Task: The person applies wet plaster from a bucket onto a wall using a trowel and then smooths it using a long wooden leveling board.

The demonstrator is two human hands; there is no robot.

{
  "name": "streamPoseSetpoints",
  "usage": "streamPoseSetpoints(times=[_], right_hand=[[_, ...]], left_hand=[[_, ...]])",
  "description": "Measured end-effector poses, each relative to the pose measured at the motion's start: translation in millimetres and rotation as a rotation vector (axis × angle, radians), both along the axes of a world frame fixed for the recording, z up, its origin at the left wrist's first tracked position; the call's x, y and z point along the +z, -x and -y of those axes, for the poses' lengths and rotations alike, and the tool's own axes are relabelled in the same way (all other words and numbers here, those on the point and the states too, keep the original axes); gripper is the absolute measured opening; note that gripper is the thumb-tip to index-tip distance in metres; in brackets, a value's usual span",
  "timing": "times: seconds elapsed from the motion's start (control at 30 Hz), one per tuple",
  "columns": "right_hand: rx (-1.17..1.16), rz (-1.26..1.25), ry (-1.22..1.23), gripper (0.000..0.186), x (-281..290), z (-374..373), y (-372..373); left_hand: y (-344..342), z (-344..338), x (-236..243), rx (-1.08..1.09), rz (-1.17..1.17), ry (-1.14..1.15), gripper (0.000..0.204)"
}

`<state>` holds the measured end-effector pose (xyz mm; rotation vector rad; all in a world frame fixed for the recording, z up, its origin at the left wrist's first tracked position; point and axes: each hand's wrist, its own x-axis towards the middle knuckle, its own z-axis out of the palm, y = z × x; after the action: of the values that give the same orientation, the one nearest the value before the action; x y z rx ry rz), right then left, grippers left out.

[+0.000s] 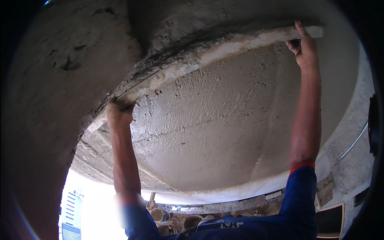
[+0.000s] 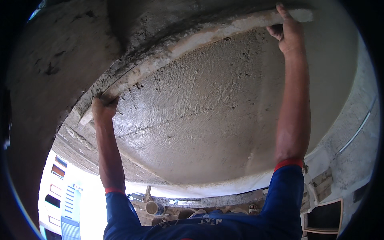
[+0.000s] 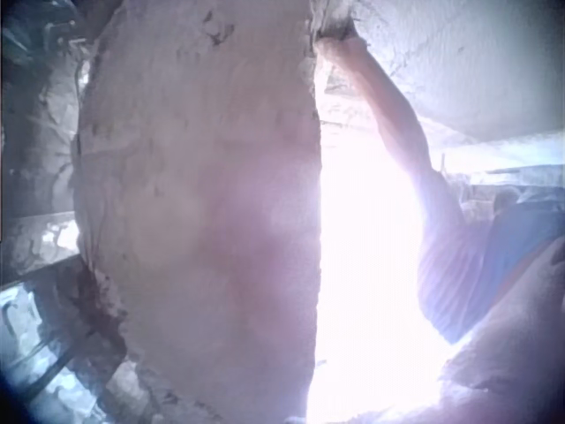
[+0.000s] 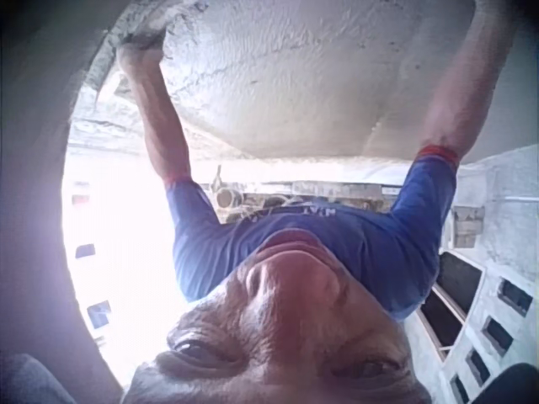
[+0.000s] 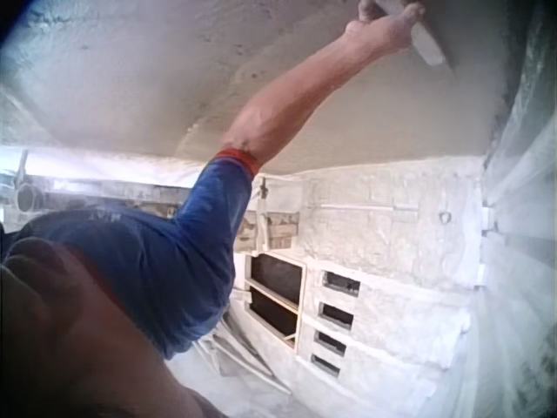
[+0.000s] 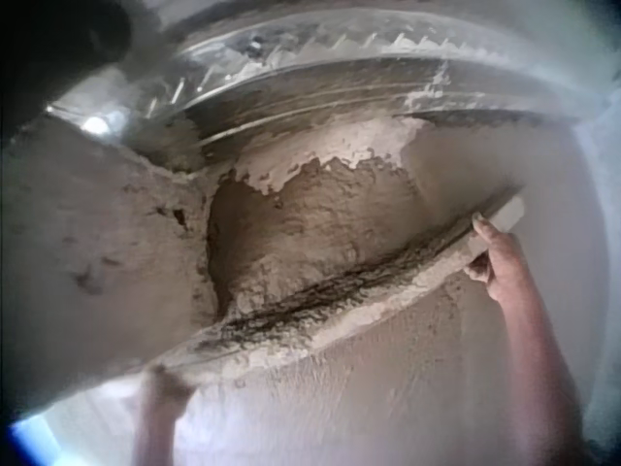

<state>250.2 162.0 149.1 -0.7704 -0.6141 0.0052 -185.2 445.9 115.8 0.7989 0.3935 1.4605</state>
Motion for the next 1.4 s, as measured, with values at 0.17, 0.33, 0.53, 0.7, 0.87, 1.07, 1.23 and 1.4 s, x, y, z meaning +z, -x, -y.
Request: streamPoseSetpoints(times=[0.17, 0.33, 0.53, 0.7, 0.87, 1.07, 1.23, 1.4], right_hand=[[0.014, -0.016, -0.029, 0.041, 14, 11, -42], [-0.087, 0.005, -0.018, 0.044, 21, 41, -62], [0.026, -0.136, -0.003, 0.038, -18, 100, -92], [0.088, -0.331, 0.255, 0.031, -128, 132, -57], [0.261, -0.474, 0.293, 0.028, -258, 165, -15], [0.593, -0.682, 0.353, 0.025, -370, 175, 38], [0.895, -0.744, 0.589, 0.028, -457, 179, 57], [1.058, -0.858, 0.753, 0.037, -522, 167, 84]], left_hand=[[-15, 16, 12, -0.051, 0.0, -0.03, 0.036], [-43, 43, 15, -0.158, -0.035, -0.226, 0.035], [-53, 103, -27, 0.0, -0.22, -0.377, 0.028], [-35, 137, -117, -0.029, 0.019, -0.013, 0.022], [-16, 160, -226, 0.113, 0.081, 0.232, 0.023], [59, 181, -360, 0.231, 0.102, 0.412, 0.013], [142, 224, -469, 0.341, 0.19, 0.506, 0.013], [179, 297, -491, 0.436, 0.065, 0.466, 0.029]])
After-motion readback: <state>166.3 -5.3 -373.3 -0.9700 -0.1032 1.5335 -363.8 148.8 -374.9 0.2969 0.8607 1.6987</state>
